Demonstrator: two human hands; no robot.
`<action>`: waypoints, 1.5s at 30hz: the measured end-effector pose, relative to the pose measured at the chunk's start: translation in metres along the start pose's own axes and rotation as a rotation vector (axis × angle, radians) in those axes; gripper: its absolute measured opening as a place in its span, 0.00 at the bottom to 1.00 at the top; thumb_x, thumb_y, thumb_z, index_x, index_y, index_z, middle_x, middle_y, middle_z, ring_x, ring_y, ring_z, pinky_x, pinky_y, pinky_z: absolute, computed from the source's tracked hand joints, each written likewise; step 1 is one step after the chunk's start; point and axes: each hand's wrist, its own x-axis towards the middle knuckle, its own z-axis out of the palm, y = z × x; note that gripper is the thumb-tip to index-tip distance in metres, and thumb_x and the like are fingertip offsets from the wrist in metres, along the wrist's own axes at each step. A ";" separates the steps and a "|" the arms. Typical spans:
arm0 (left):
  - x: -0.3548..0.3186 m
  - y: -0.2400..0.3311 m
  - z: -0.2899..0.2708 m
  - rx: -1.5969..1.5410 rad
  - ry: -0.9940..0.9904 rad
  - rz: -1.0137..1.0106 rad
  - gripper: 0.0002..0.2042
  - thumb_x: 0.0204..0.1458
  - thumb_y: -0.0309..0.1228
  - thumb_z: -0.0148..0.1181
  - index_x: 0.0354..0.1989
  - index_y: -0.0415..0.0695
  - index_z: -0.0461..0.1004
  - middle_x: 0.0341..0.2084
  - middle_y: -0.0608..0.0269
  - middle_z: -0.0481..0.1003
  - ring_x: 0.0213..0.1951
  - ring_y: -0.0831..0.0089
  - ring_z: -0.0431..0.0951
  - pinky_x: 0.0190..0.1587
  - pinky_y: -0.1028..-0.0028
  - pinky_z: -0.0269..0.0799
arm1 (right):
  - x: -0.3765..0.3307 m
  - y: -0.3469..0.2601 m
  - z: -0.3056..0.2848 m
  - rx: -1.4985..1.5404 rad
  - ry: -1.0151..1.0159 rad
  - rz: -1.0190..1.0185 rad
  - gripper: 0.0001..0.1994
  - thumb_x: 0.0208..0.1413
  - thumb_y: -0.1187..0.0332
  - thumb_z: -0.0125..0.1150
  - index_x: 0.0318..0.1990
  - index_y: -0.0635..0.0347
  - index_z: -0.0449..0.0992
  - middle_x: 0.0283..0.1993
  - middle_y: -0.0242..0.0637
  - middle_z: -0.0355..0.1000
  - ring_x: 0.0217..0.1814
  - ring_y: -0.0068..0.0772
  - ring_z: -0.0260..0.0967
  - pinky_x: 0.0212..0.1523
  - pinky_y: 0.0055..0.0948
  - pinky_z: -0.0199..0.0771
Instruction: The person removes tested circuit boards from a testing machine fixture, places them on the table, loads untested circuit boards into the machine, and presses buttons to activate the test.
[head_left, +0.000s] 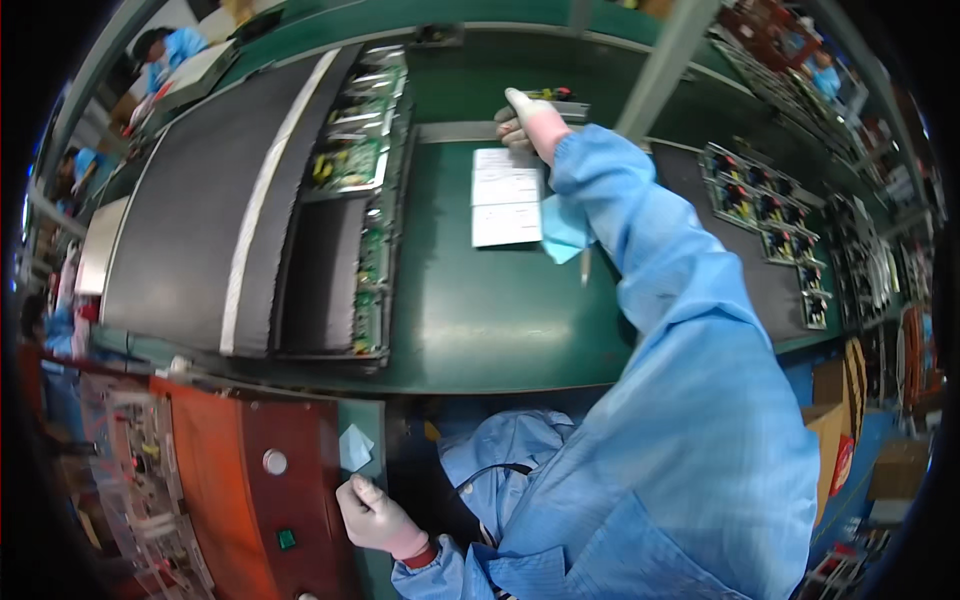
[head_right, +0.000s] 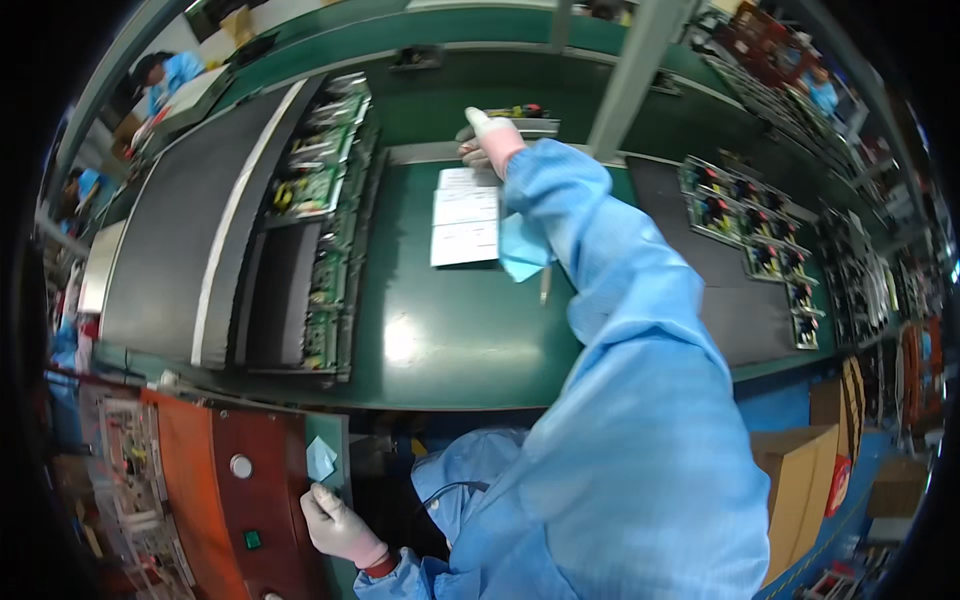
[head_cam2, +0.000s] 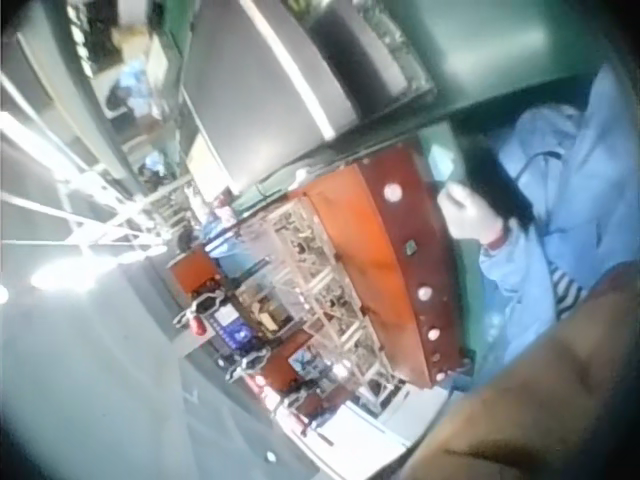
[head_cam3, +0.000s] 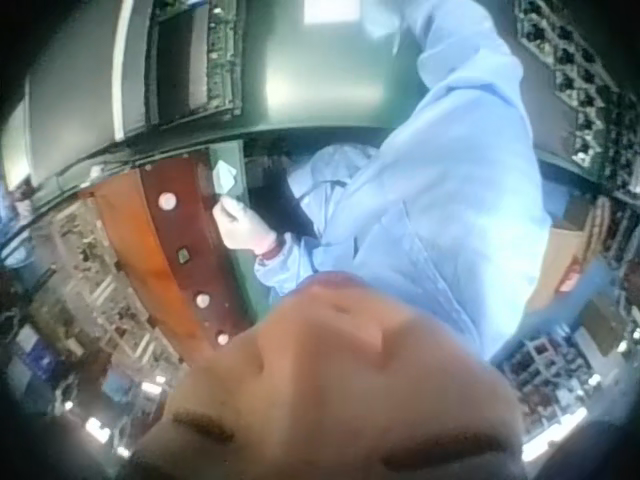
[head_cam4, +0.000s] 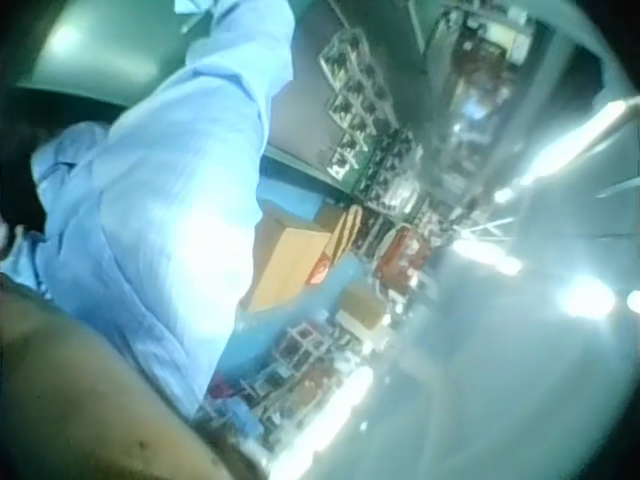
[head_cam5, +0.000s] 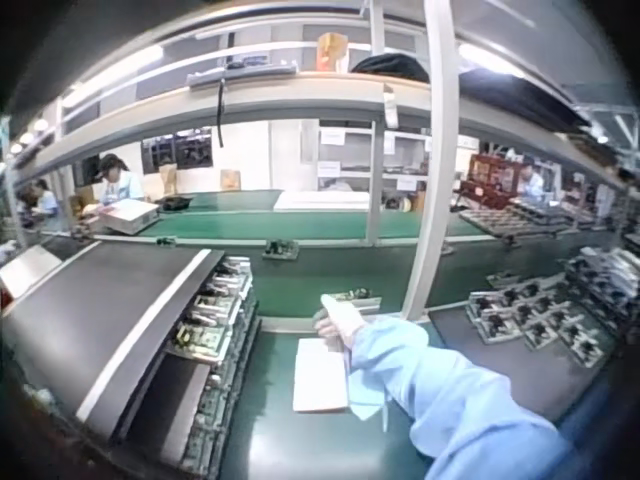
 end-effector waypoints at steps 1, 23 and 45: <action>0.000 0.006 0.001 0.015 0.000 0.015 0.21 0.71 0.46 0.48 0.33 0.42 0.77 0.24 0.62 0.78 0.24 0.64 0.71 0.33 0.67 0.68 | 0.022 0.007 -0.019 0.010 0.054 -0.018 0.24 0.69 0.50 0.52 0.43 0.67 0.80 0.29 0.42 0.77 0.20 0.30 0.69 0.22 0.24 0.72; 0.011 -0.051 0.013 0.143 0.074 0.333 0.16 0.70 0.41 0.51 0.35 0.44 0.78 0.28 0.50 0.79 0.29 0.47 0.78 0.33 0.60 0.72 | 0.054 0.064 -0.034 -0.275 -0.214 -0.023 0.16 0.62 0.62 0.59 0.42 0.70 0.81 0.33 0.46 0.80 0.26 0.40 0.78 0.25 0.32 0.81; 0.000 -0.011 0.014 -0.013 0.108 0.184 0.16 0.65 0.44 0.57 0.31 0.45 0.77 0.23 0.63 0.78 0.22 0.60 0.72 0.29 0.65 0.67 | -0.106 0.020 0.005 -1.513 -0.602 -0.833 0.20 0.69 0.52 0.47 0.47 0.60 0.77 0.33 0.35 0.78 0.23 0.35 0.72 0.32 0.33 0.78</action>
